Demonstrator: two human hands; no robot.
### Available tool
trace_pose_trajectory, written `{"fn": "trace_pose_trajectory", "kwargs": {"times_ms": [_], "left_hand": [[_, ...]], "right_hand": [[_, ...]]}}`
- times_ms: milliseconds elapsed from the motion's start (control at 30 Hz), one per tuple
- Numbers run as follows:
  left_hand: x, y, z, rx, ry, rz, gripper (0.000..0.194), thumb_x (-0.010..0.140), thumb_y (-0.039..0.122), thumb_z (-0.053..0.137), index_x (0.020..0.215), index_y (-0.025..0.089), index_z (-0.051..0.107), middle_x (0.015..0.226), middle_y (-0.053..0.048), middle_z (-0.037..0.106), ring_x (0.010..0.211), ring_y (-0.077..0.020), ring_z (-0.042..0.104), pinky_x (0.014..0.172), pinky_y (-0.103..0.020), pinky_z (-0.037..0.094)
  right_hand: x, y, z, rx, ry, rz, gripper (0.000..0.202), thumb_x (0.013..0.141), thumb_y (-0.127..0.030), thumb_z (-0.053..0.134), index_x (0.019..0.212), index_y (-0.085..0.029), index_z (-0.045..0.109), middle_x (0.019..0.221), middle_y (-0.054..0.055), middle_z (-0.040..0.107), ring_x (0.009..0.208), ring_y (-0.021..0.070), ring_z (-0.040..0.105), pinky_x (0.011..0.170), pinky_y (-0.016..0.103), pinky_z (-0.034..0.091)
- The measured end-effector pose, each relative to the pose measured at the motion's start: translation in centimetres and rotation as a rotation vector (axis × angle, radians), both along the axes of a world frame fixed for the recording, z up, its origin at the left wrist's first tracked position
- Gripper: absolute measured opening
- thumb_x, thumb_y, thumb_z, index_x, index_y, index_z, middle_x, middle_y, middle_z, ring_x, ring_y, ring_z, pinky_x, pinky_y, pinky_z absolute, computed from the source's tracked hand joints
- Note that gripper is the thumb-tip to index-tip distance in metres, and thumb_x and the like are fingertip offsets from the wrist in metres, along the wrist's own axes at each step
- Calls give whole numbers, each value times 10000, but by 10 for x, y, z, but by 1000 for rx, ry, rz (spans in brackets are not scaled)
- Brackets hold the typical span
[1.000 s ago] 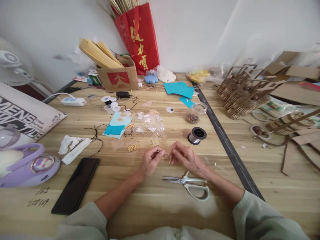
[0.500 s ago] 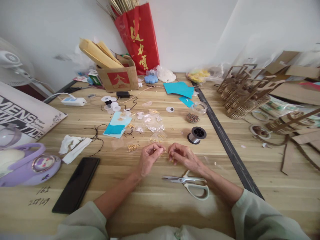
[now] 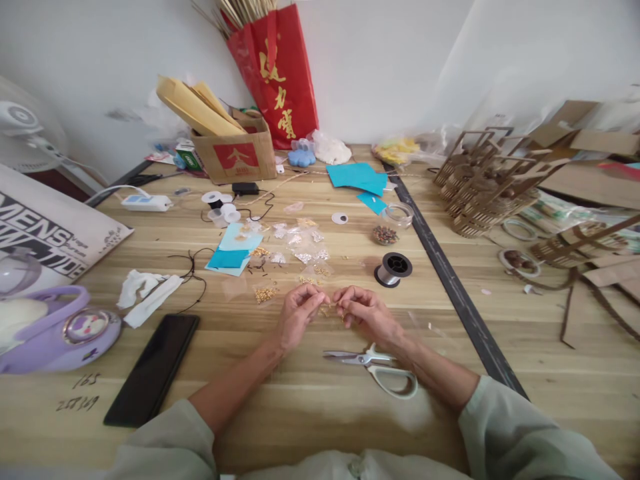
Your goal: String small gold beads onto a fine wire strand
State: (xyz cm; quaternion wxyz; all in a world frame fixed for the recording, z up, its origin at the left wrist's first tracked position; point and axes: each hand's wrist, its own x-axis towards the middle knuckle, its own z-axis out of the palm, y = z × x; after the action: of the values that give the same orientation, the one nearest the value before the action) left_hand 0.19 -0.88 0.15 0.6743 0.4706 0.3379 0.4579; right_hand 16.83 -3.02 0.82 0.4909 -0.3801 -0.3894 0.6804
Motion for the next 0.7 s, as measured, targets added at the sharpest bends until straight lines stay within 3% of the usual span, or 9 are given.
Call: {"fn": "trace_pose_trajectory", "kwargs": {"times_ms": [267, 467, 700], "left_hand": [[1, 1, -3, -47, 19, -46, 263, 769, 372, 640, 669, 141, 565, 479, 65, 381, 407, -34, 240, 426, -211, 157], [0, 2, 2, -90, 34, -60, 298, 738, 404, 659, 653, 132, 573, 462, 68, 365, 412, -36, 227, 425, -214, 138], [-3, 6, 0, -112, -3, -12, 244, 741, 343, 658, 655, 132, 570, 524, 48, 461, 402, -23, 212, 399, -203, 110]], "right_hand": [[-3, -4, 1, -38, 108, 37, 240, 694, -308, 741, 679, -158, 555, 812, 20, 616, 679, 103, 613, 520, 177, 507], [3, -2, 2, 52, -8, 124, 245, 751, -350, 697, 728, -158, 546, 806, 18, 596, 708, 116, 603, 705, 279, 516], [7, 1, 5, 191, -199, 107, 238, 816, -380, 623, 763, -159, 552, 810, 38, 622, 695, 113, 565, 689, 264, 453]]}}
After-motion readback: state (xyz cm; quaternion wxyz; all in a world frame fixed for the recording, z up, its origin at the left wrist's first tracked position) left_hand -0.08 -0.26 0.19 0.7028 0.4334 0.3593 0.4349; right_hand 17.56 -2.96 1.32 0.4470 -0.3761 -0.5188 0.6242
